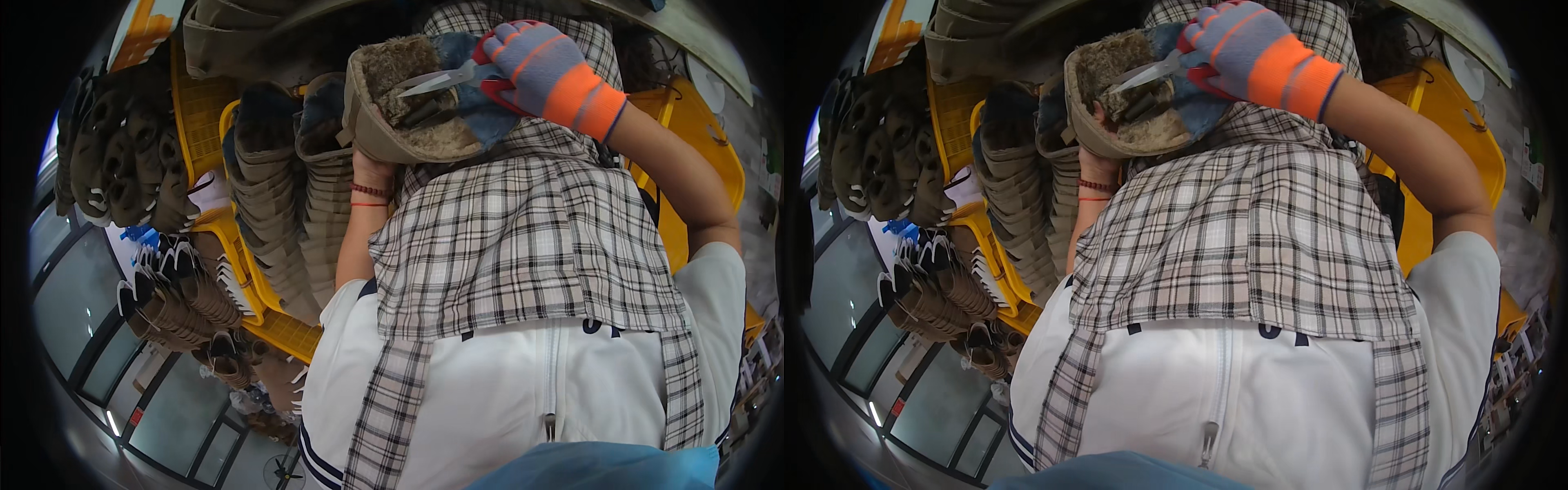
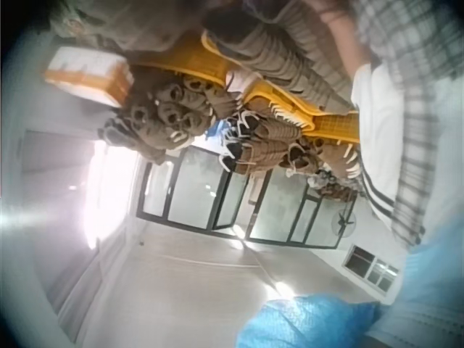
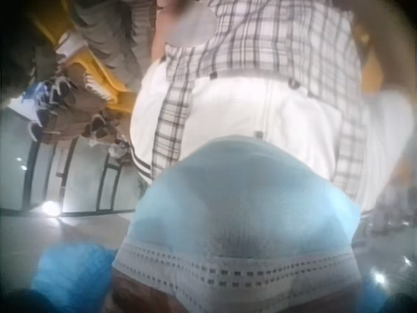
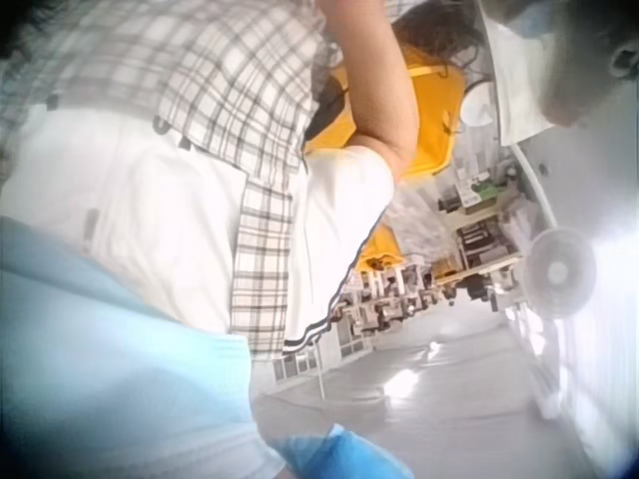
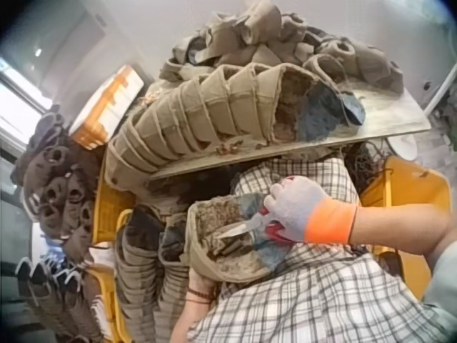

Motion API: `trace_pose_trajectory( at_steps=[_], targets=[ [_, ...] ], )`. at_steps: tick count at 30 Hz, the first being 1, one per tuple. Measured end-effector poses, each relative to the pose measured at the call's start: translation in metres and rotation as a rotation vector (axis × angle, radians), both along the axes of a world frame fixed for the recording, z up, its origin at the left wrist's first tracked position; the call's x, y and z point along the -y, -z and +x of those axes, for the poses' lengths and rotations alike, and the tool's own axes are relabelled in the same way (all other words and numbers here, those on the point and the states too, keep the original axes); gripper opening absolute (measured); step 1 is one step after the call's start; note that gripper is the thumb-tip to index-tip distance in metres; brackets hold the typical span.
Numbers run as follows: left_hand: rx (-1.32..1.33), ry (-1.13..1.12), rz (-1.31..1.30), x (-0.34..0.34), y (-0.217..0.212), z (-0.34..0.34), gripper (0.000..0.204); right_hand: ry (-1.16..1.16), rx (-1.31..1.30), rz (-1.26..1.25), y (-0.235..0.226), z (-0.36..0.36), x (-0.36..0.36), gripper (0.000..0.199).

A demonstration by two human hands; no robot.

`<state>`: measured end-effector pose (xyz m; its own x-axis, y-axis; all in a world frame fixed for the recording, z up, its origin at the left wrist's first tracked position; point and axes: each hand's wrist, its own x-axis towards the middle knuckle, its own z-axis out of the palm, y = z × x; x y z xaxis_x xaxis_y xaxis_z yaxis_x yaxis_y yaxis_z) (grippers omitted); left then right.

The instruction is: The person uses shears to trim the fuzzy lining inside a series of beige slip-on shoes. They pick up each shoe from a yellow bin, cut the interior material, and place the shoe on a nearby table, repeating this process for multiple units.

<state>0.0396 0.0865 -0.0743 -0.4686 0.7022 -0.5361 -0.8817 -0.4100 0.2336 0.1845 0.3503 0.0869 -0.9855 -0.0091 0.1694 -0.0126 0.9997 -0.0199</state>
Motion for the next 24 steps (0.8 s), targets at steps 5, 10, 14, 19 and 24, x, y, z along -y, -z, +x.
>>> trace_pose_trajectory(
  at_steps=[5,10,14,19,24],
  targets=[
    [-0.040,0.058,-0.004,-0.009,-0.022,0.003,0.045,-0.082,-0.009,0.048,-0.009,-0.028,0.004,0.023],
    [0.004,0.063,-0.086,-0.010,-0.027,0.004,0.032,-0.129,0.065,0.050,-0.014,-0.034,0.005,0.021],
    [-0.005,0.023,-0.256,-0.012,-0.036,0.007,0.022,-0.086,0.061,0.045,-0.008,-0.039,0.007,0.016],
    [-0.023,0.050,-0.166,-0.017,-0.053,0.011,0.015,-0.162,-0.060,0.083,-0.012,-0.037,0.005,0.014],
    [0.017,0.058,-0.236,-0.020,-0.048,0.007,0.014,-0.115,-0.096,0.091,-0.003,-0.035,0.006,0.018]
  ],
)
